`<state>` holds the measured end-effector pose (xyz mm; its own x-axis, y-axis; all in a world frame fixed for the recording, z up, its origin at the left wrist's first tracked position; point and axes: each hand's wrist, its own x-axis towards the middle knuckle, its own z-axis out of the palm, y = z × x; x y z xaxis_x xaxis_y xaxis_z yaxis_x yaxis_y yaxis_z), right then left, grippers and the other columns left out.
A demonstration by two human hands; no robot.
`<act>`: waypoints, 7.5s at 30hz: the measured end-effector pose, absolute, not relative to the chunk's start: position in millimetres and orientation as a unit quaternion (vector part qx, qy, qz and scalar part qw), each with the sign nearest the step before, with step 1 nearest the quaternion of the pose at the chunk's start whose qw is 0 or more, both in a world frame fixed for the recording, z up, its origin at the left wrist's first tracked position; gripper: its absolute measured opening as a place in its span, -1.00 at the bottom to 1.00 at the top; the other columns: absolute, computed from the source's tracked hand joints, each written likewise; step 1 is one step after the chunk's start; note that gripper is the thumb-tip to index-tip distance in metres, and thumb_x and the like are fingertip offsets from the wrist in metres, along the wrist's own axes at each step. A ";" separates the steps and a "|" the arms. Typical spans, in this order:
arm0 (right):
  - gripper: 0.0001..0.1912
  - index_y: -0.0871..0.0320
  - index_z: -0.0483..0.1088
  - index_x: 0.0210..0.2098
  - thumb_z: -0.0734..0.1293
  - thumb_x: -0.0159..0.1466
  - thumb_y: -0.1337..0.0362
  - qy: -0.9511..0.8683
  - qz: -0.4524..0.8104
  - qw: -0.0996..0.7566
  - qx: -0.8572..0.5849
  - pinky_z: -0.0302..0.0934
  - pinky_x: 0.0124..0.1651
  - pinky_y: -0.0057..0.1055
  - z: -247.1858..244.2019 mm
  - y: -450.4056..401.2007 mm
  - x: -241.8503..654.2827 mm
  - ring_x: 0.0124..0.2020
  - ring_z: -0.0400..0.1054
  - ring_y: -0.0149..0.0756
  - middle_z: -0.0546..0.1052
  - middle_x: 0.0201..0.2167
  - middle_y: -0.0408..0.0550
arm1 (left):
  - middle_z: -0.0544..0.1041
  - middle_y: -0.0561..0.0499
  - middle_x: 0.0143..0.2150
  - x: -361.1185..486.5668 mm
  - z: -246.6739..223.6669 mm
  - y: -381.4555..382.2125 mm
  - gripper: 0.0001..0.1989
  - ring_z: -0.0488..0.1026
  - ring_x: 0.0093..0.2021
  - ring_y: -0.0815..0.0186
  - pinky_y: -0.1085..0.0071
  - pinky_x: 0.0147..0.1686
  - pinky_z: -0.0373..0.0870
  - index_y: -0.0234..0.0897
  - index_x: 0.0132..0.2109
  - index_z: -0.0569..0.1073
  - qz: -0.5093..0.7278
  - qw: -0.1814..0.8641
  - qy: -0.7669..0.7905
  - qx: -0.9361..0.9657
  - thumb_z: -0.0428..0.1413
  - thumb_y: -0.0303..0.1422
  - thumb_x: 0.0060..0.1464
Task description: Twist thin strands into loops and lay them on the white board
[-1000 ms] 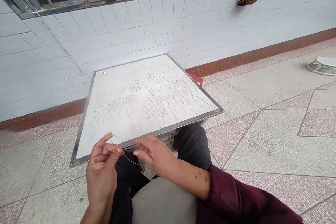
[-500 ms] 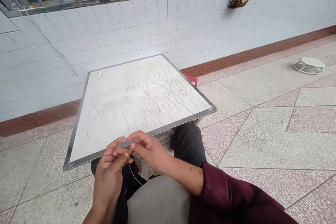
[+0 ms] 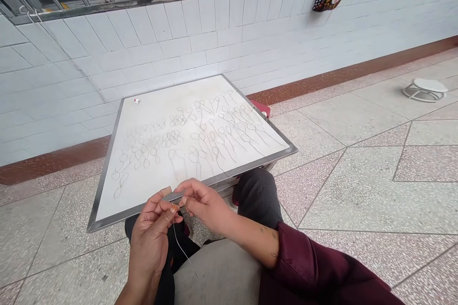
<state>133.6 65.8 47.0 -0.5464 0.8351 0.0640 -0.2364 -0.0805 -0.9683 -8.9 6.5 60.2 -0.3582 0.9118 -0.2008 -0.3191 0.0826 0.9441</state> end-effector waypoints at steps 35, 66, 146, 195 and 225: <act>-0.67 0.13 0.48 -0.22 0.32 0.37 -0.03 -0.554 0.696 0.354 -0.290 0.05 -0.42 -0.47 51.2 75.0 142.2 -0.50 0.14 -0.45 0.32 -0.53 -0.25 | 0.44 0.14 -0.38 -7.4 68.4 2.4 -0.50 0.44 -0.43 0.39 0.41 -0.33 0.44 -0.13 0.18 0.46 0.514 0.517 0.559 0.395 0.28 -0.27 0.09; -0.87 0.08 0.51 -0.25 0.35 0.32 0.19 -0.584 0.613 0.439 -0.301 0.23 -0.47 -0.53 53.9 75.4 131.0 -0.52 0.26 -0.50 0.52 -0.36 -0.18 | 0.57 0.09 -0.41 -10.9 70.9 5.5 -0.43 0.45 -0.41 0.38 0.43 -0.30 0.44 -0.15 0.20 0.49 0.519 0.512 0.567 0.384 0.33 -0.26 0.02; -0.81 0.14 0.46 -0.24 0.21 0.40 0.35 -0.847 0.259 0.224 -0.407 0.20 -0.31 -0.39 -34.7 75.8 103.8 -0.36 0.39 -0.26 0.53 -0.38 -0.06 | 0.55 0.11 -0.43 -72.6 1.9 78.5 -0.28 0.52 -0.38 0.37 0.31 -0.17 0.51 -0.35 0.14 0.42 0.680 0.414 0.564 0.217 0.43 -0.32 -0.20; -0.68 0.07 0.53 -0.13 0.18 0.39 0.13 -0.752 0.192 0.293 -0.559 0.51 -0.06 -0.27 -163.9 101.3 284.0 -0.17 0.61 -0.14 0.67 -0.17 0.01 | 0.58 -0.04 -0.22 -115.7 -57.4 132.2 -0.58 0.55 -0.27 0.24 0.29 -0.18 0.49 -0.24 0.15 0.47 0.411 0.226 0.780 0.413 0.09 -0.37 0.13; -0.73 0.00 0.57 -0.13 0.21 0.39 0.28 -0.792 0.104 0.324 -0.506 0.53 -0.12 -0.40 -167.3 102.0 278.1 -0.24 0.63 -0.23 0.69 -0.24 -0.08 | 0.56 -0.15 -0.30 -137.9 -6.9 206.7 -0.41 0.52 -0.12 0.01 0.17 -0.13 0.39 -0.33 0.28 0.38 0.339 0.087 0.835 0.424 0.06 -0.52 0.08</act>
<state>278.1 102.0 -167.3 -0.2768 0.8701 0.4079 0.7348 0.4652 -0.4937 -137.9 206.7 -6.9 -0.6252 0.7673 0.1430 0.6496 0.4100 0.6402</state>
